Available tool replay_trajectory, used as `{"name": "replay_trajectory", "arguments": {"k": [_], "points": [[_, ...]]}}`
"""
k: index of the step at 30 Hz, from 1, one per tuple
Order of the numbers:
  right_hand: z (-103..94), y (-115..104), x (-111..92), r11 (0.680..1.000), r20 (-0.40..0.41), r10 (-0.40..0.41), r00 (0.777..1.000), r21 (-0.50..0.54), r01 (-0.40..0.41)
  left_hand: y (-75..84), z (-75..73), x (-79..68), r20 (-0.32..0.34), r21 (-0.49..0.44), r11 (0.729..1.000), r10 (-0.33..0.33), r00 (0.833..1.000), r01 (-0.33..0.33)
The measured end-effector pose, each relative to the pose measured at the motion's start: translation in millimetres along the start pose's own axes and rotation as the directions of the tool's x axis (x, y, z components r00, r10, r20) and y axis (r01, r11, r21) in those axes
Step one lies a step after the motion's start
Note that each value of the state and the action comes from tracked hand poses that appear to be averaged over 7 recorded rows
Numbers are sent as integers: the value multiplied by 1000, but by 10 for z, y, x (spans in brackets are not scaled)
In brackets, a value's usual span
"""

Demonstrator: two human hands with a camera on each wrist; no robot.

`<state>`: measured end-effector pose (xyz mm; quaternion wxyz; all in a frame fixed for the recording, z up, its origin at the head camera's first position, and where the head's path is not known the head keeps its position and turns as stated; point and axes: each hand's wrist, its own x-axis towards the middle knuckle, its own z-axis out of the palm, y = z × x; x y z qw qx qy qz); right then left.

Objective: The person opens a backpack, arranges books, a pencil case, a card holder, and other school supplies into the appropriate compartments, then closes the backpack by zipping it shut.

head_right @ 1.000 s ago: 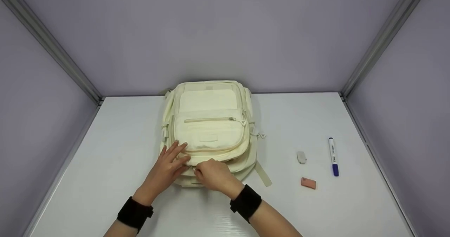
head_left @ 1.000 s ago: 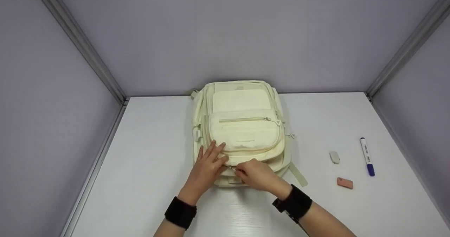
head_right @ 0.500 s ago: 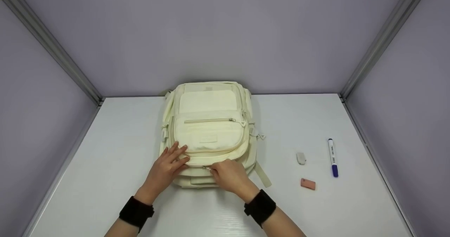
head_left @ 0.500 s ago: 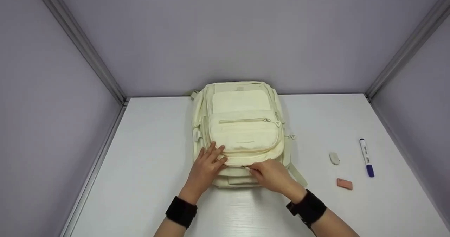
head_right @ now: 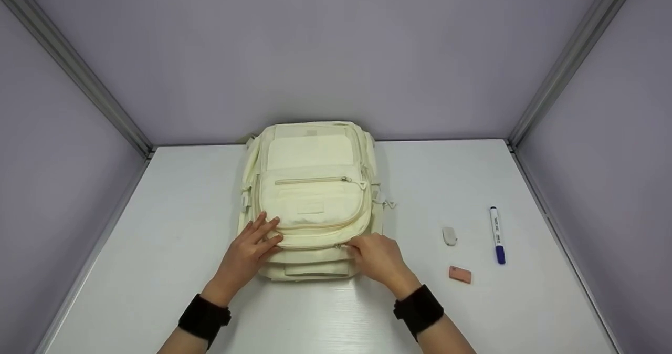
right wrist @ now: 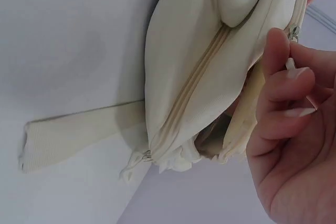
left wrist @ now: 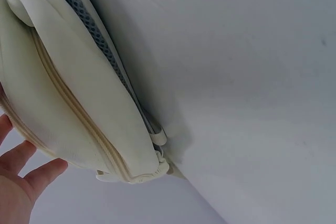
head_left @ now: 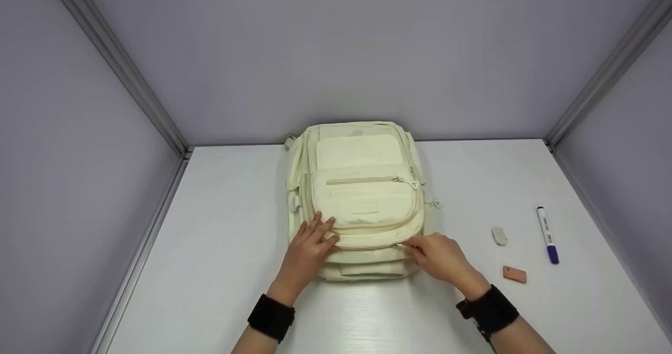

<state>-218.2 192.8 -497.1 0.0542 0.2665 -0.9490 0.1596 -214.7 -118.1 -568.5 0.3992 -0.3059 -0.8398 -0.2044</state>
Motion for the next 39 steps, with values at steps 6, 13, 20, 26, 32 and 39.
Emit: {"name": "replay_trajectory", "arguments": {"k": [6,13,20,26,32,39], "points": [[-64,146,-22,999,6,53,999,-14,-52,-4,14,-6,-19,-15,1000,7,1000,-7],[-194,355,14,988,-45,95,994,-121,-100,-5,11,-7,-13,-43,999,-8,1000,8],[-249,530,116,983,-98,135,986,-114,-146,20,-23,-6,21,-43,997,-60,998,61],[-172,555,128,985,-24,168,985,-21,-169,181,-27,86,87,23,999,-49,995,47],[-155,532,135,984,-26,174,984,-20,-174,359,127,301,171,153,985,47,984,-74],[-158,536,134,982,-114,170,979,-64,-178,471,268,481,298,187,973,75,952,-135]]}}
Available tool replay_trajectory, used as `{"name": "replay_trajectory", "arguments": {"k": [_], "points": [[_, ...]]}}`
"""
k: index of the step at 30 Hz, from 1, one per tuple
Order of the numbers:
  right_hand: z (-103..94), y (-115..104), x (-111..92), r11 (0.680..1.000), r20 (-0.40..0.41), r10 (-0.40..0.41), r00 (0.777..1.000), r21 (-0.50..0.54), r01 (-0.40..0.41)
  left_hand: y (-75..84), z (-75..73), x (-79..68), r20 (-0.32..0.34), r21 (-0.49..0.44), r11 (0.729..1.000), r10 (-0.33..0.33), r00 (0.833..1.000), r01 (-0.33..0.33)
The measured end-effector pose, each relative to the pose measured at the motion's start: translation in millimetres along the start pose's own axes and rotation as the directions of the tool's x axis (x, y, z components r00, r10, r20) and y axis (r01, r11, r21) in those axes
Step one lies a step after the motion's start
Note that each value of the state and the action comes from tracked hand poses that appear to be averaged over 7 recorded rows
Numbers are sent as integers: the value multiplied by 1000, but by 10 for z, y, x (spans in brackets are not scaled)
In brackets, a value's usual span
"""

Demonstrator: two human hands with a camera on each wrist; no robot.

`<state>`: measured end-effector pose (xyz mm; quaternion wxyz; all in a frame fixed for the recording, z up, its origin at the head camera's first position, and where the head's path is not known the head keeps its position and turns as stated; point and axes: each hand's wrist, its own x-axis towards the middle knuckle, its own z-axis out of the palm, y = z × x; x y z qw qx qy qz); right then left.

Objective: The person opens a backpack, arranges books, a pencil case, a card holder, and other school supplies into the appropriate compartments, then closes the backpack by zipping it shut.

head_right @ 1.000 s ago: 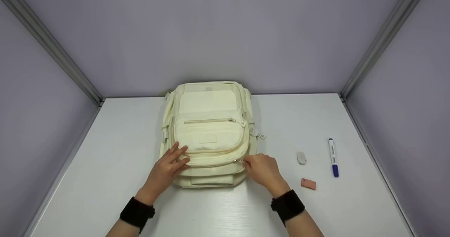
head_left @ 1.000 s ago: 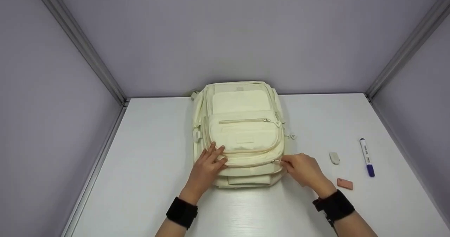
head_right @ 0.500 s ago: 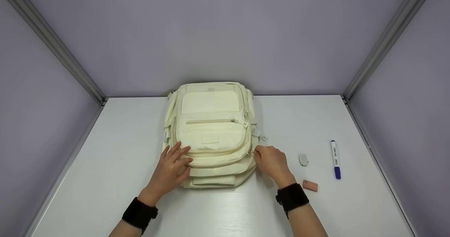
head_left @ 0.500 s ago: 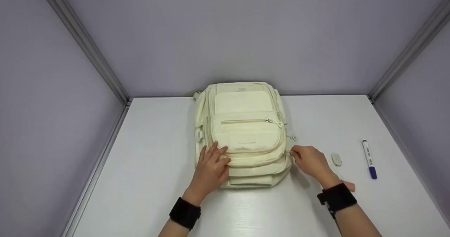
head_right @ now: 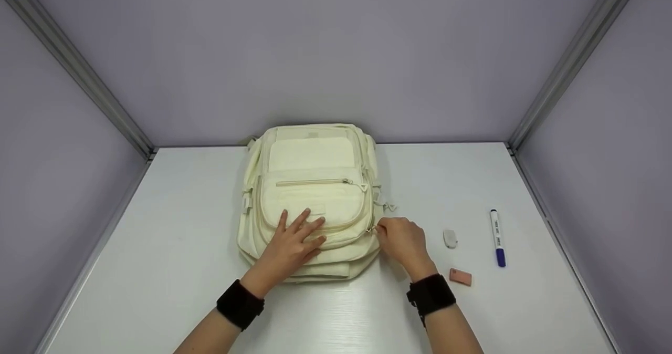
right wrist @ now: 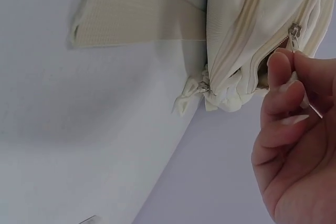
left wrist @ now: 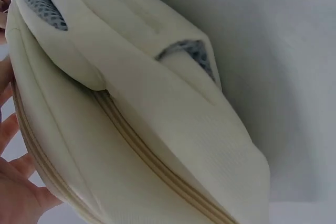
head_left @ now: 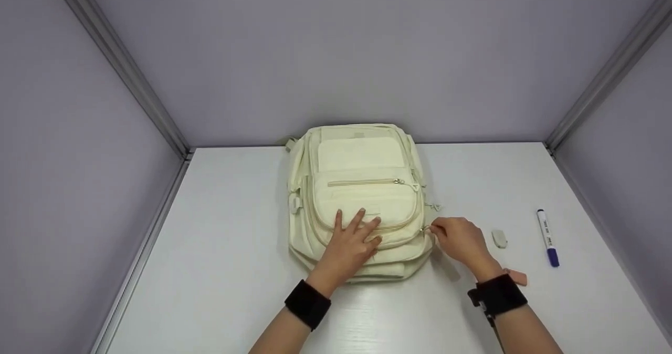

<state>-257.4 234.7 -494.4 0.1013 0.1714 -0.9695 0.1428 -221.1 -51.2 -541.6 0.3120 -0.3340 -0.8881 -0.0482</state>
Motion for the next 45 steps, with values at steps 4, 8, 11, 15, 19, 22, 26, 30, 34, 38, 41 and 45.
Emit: {"name": "replay_trajectory", "arguments": {"k": [4,8,11,15,19,22,26,30,34,38,41,45], "points": [[22,-6,24,999,-83,-15,996,-34,12,12,-24,18,38,-16,1000,15,999,-14],[28,8,68,998,-166,-6,986,-68,-5,6,-34,18,14,-39,999,25,1000,-25],[22,26,127,996,-211,-3,977,-83,-15,3,-35,7,-15,-59,998,32,999,-33],[27,53,239,995,-242,-11,970,-96,-12,-2,-41,-15,-43,-100,994,32,999,-36],[36,92,370,994,-257,-10,966,-106,-18,-20,-49,-32,-58,-142,989,34,998,-42],[30,111,474,992,-263,-19,965,-123,-14,-32,-58,-50,-66,-156,986,40,997,-50],[2,122,627,990,-247,-7,969,-137,-28,-41,-63,-72,-76,-161,985,50,996,-61],[-33,114,786,988,-201,48,978,-137,-77,-45,-68,-93,-75,-163,985,52,996,-63],[-63,93,930,983,-168,71,983,-157,-98,-49,-91,-101,-66,-162,985,50,997,-60],[-77,91,1023,981,-169,57,984,-175,-87,-54,-78,-113,-92,-200,978,48,995,-66],[-80,85,1073,979,-181,44,983,-186,-78,-57,-58,-119,-124,-242,968,39,991,-68],[-76,63,1123,973,-196,54,979,-210,-96,-52,-51,-119,-136,-246,967,37,990,-70]]}}
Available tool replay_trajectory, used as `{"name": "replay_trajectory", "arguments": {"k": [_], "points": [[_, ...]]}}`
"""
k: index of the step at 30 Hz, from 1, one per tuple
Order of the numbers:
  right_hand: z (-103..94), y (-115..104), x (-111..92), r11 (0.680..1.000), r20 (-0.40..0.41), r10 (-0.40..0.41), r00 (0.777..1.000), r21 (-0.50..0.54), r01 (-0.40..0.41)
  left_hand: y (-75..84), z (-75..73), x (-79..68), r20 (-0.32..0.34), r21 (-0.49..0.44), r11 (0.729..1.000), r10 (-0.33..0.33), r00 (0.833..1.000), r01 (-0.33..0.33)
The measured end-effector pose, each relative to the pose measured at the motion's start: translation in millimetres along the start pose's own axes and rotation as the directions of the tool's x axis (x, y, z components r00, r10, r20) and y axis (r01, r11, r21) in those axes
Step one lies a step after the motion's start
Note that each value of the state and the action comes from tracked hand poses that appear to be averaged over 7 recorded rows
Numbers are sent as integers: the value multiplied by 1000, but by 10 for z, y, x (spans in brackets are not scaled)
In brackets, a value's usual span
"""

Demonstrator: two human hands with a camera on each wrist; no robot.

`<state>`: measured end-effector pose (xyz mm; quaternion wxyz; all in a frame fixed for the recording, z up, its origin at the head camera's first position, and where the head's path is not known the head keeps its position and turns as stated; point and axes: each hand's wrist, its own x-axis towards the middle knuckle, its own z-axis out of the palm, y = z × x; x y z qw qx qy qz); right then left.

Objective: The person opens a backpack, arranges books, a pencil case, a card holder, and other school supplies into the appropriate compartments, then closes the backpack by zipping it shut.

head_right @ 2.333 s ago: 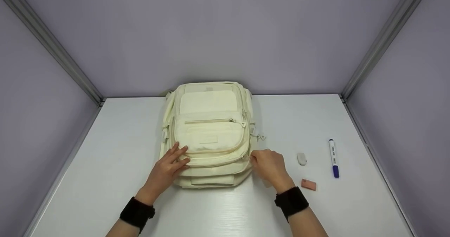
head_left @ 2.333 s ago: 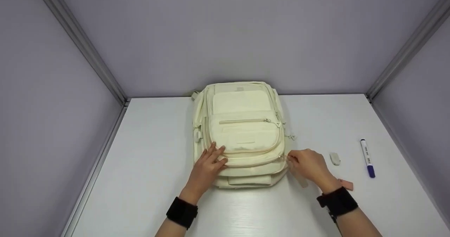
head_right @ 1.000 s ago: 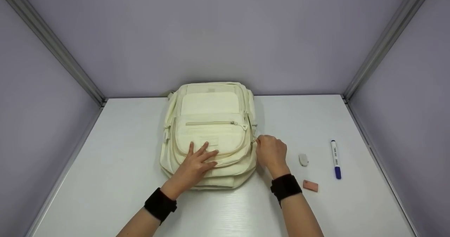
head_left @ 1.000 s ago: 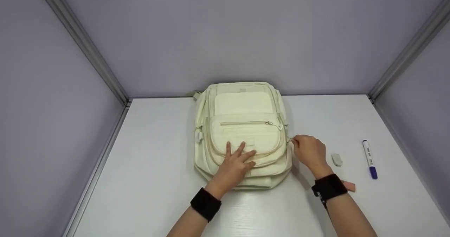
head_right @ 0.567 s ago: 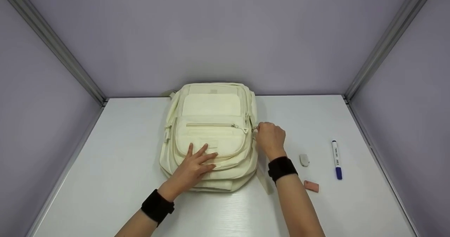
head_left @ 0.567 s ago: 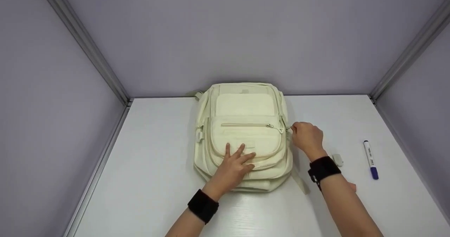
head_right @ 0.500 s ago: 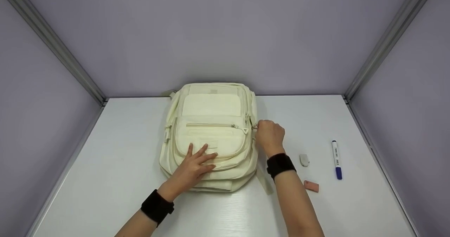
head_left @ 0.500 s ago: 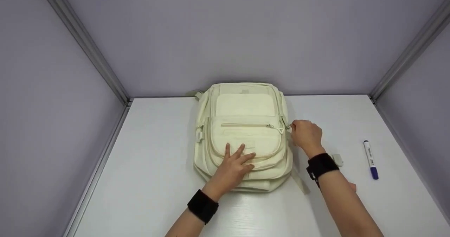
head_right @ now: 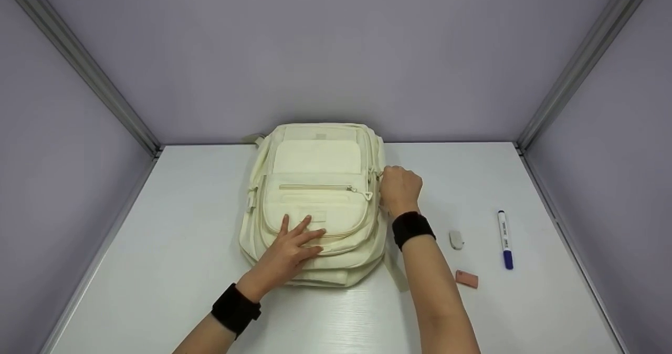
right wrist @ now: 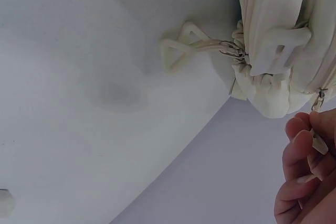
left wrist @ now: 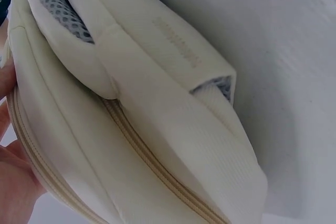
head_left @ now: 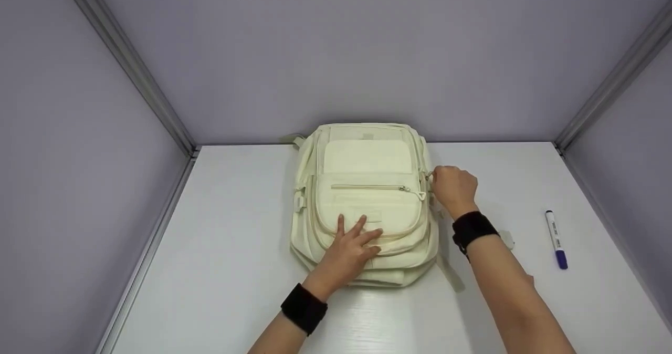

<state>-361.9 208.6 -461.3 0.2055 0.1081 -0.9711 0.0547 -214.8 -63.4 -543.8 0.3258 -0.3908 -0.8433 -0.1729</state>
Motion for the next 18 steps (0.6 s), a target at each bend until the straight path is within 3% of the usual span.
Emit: {"name": "replay_trajectory", "arguments": {"k": [11,18], "points": [[44,-68,103,997,29,32,999,-77,-30,9,-2,-11,35,31,999,-9,999,8],[1,-66,161,996,155,64,986,-65,-54,24,-9,-13,64,78,997,-21,998,16]]}}
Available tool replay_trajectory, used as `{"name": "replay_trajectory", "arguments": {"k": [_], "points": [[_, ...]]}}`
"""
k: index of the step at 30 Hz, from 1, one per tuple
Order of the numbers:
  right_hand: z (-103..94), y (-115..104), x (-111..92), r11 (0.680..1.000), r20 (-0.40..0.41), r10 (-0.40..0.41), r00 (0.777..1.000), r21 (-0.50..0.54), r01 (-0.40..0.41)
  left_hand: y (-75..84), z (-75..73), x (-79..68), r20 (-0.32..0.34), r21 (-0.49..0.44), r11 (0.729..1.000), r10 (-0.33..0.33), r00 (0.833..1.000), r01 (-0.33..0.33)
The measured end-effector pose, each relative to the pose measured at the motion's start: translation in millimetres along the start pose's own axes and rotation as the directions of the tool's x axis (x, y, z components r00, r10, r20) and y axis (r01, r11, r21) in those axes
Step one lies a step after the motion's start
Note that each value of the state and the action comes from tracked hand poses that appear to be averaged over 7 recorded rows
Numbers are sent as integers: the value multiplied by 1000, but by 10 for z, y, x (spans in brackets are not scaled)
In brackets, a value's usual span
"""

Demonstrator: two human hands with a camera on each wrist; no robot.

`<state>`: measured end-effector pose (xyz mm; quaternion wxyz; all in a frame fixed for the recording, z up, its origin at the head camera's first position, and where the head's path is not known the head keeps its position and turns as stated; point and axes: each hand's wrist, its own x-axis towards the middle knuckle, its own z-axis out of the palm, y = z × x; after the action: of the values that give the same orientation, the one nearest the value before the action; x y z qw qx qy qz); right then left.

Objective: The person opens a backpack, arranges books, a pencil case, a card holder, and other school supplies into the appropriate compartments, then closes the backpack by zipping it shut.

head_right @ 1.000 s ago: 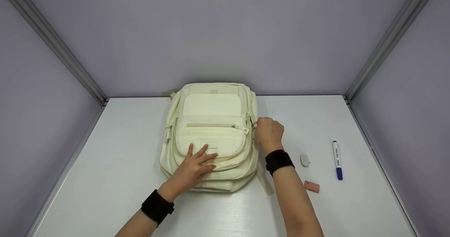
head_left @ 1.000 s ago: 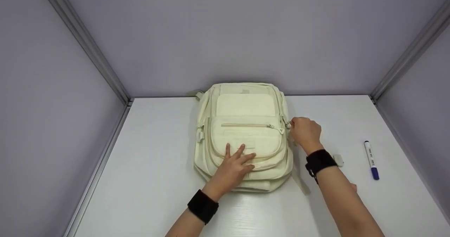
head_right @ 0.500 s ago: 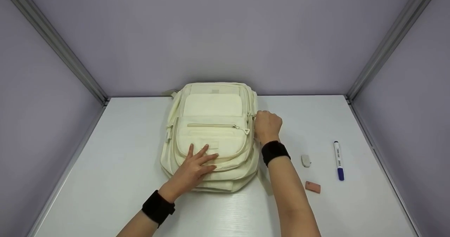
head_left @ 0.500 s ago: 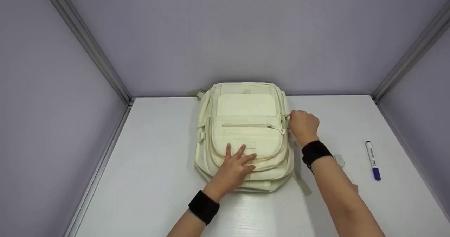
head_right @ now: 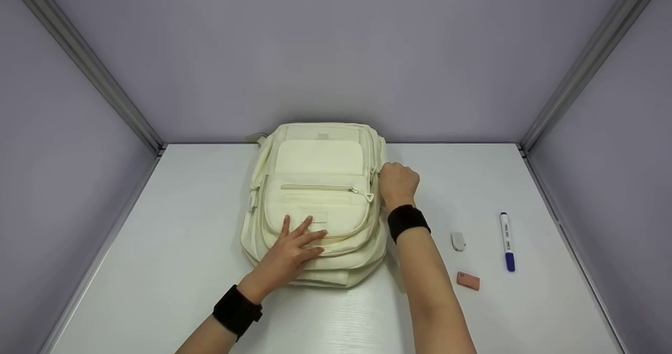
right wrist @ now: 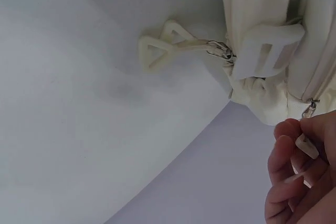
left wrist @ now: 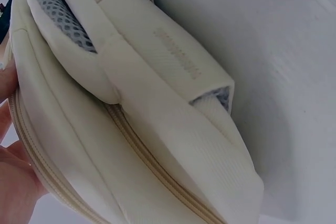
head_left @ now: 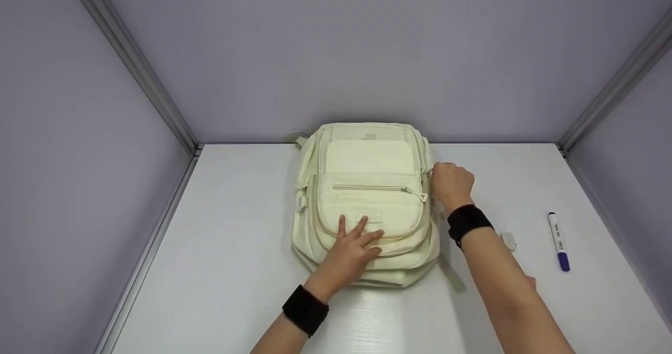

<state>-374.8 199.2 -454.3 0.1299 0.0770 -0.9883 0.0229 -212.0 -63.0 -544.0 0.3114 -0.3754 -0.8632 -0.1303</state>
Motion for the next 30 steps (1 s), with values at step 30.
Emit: {"name": "replay_trajectory", "arguments": {"k": [30], "points": [[84,4,-144,899,39,-226,973,392,193,-244,-91,-76,62,-6,947,-321,945,322]]}}
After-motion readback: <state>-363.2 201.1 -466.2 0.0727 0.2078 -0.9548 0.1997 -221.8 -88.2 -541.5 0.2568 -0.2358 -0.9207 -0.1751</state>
